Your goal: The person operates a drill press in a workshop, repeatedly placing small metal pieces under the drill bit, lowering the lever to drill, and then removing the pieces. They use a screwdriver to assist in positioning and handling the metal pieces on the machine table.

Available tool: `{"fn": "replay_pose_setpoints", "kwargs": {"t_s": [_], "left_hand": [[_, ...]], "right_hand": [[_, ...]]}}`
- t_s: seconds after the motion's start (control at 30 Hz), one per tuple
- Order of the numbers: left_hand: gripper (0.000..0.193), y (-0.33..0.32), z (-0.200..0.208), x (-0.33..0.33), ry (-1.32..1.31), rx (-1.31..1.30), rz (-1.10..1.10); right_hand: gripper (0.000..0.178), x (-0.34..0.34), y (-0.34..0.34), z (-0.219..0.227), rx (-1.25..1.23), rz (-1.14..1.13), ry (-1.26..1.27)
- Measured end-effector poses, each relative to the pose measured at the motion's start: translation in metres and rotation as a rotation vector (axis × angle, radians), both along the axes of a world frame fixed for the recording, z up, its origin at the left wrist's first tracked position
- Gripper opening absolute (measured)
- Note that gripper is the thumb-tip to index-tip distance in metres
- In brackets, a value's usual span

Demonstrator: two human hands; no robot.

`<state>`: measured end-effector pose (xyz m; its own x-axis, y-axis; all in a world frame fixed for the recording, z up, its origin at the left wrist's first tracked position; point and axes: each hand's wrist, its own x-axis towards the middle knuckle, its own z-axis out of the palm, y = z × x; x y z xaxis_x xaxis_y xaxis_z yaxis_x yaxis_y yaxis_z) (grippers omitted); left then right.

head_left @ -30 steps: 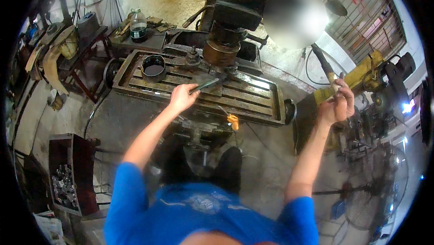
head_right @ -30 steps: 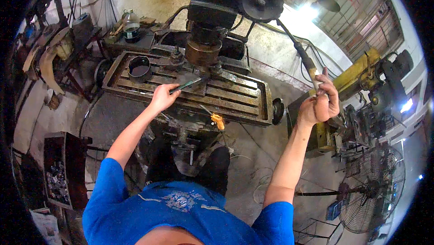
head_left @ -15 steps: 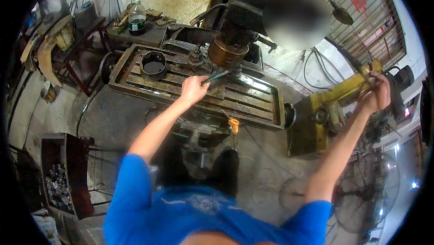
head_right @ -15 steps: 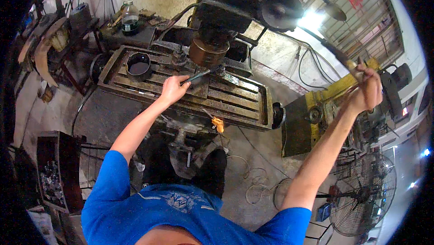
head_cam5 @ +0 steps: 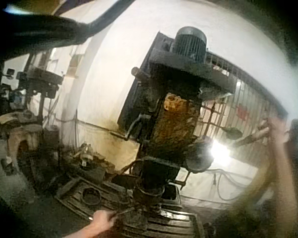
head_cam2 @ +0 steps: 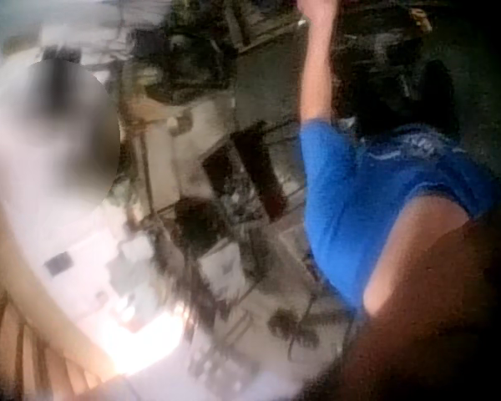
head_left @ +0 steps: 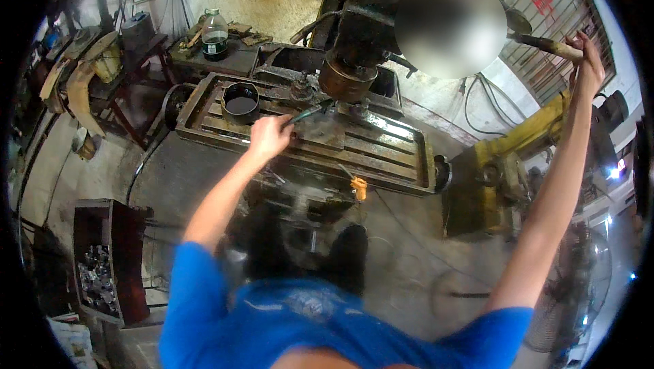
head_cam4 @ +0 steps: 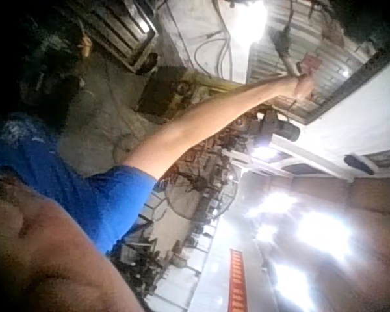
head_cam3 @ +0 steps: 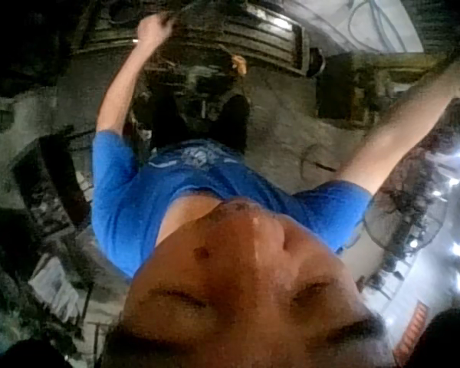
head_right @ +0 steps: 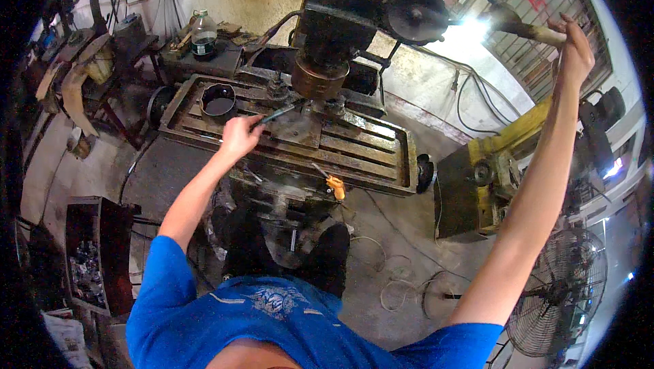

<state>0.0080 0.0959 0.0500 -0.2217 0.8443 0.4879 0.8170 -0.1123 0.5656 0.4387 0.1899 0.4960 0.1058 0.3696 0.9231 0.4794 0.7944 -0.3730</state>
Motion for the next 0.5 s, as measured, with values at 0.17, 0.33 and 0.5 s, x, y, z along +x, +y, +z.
{"fn": "replay_pose_setpoints", "kwargs": {"t_s": [0.17,0.33,0.5], "left_hand": [[0.026,-0.043,0.016,-0.066,-0.082,0.005,0.252],[0.027,-0.03,0.007,-0.107,0.194,0.075,0.419],[0.046,-0.031,-0.006,-0.111,0.283,-0.216,0.305]], "right_hand": [[0.022,-0.004,-0.046,-0.174,0.256,-0.262,-0.026],[0.025,-0.035,-0.098,-0.421,-0.827,0.183,0.087],[0.036,-0.04,-0.081,-0.601,-1.425,0.302,0.387]]}}
